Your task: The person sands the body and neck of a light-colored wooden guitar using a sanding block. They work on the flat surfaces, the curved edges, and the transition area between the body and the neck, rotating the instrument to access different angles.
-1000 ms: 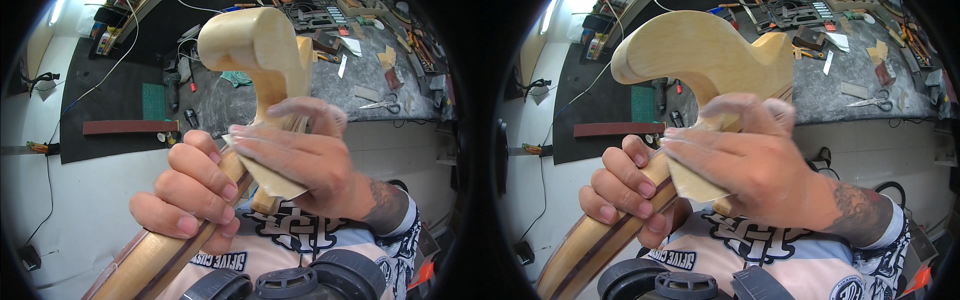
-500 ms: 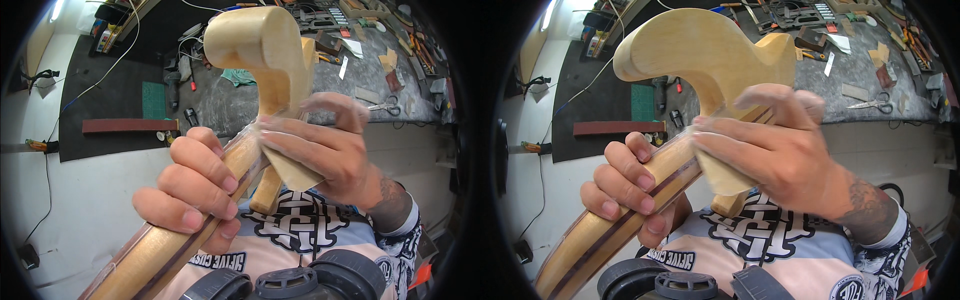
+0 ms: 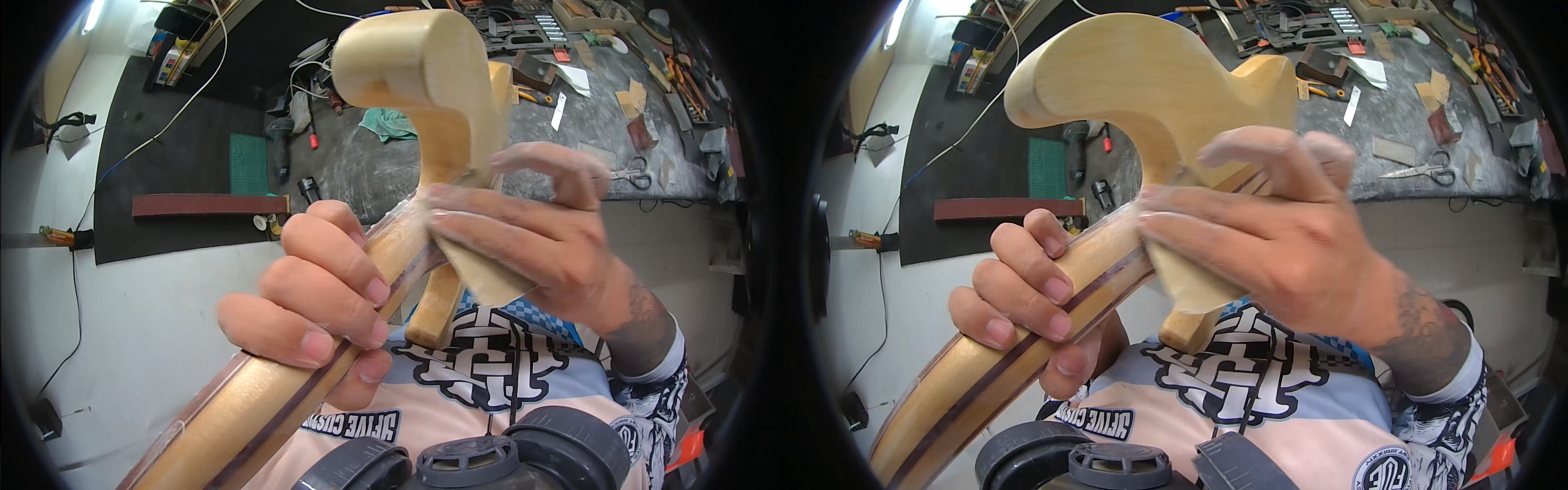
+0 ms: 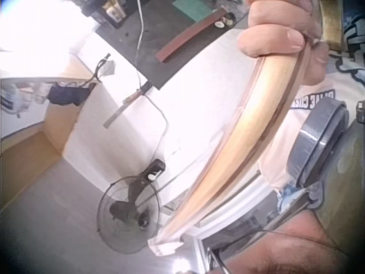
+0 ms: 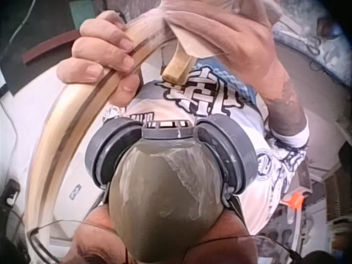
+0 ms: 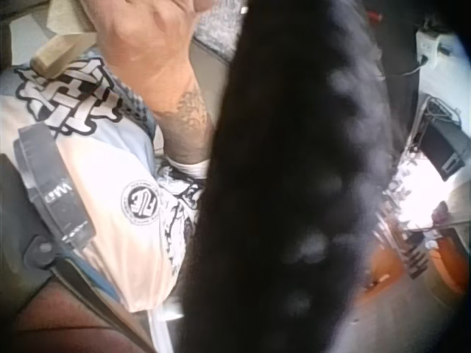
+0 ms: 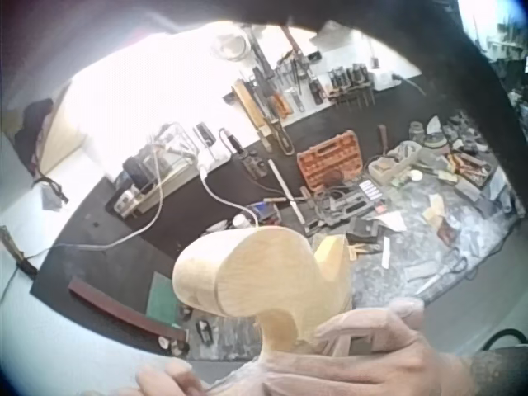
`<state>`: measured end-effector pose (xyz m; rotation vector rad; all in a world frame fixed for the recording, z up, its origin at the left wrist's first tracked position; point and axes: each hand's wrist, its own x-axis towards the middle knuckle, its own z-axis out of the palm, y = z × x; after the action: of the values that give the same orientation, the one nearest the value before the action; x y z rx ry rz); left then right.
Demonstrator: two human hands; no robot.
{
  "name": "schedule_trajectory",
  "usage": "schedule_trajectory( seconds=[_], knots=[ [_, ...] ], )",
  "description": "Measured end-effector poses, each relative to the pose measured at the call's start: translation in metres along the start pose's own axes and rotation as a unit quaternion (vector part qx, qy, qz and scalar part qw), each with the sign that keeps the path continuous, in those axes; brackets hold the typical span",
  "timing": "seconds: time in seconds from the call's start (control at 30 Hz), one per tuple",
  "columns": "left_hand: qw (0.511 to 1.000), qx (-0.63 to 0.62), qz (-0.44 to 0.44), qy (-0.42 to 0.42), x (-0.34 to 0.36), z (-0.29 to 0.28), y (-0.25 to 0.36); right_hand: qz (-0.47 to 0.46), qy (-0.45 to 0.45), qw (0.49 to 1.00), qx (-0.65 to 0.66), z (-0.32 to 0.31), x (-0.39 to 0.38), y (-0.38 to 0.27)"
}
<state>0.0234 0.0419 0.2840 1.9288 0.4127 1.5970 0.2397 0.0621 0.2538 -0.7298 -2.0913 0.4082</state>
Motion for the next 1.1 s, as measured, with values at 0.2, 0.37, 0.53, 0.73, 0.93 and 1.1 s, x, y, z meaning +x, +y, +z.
schedule_trajectory(
  seconds=[0.2,0.37,0.53,0.73,0.93,1.1],
  knots=[
    [1.0,0.002,-0.003,-0.008,0.001,0.001,0.002,-0.036,-0.01,0.999,-0.006,-0.005,0.007,0.004],
    [1.0,-0.014,0.009,0.006,0.001,0.003,-0.004,0.006,0.009,0.999,0.04,0.007,0.005,-0.003],
    [1.0,-0.002,0.003,0.011,-0.002,0.006,0.002,-0.047,-0.011,0.987,-0.152,-0.038,-0.005,0.0],
    [0.999,-0.016,0.025,0.033,0.001,0.008,-0.004,-0.045,-0.006,0.979,-0.198,-0.042,-0.006,-0.002],
    [1.0,0.002,-0.004,-0.005,0.001,0.004,0.003,-0.051,-0.039,0.995,-0.073,-0.021,-0.003,-0.001],
    [1.0,0.002,-0.015,-0.023,0.0,-0.001,0.001,-0.061,-0.035,0.993,-0.097,-0.016,-0.01,0.013]
  ],
)
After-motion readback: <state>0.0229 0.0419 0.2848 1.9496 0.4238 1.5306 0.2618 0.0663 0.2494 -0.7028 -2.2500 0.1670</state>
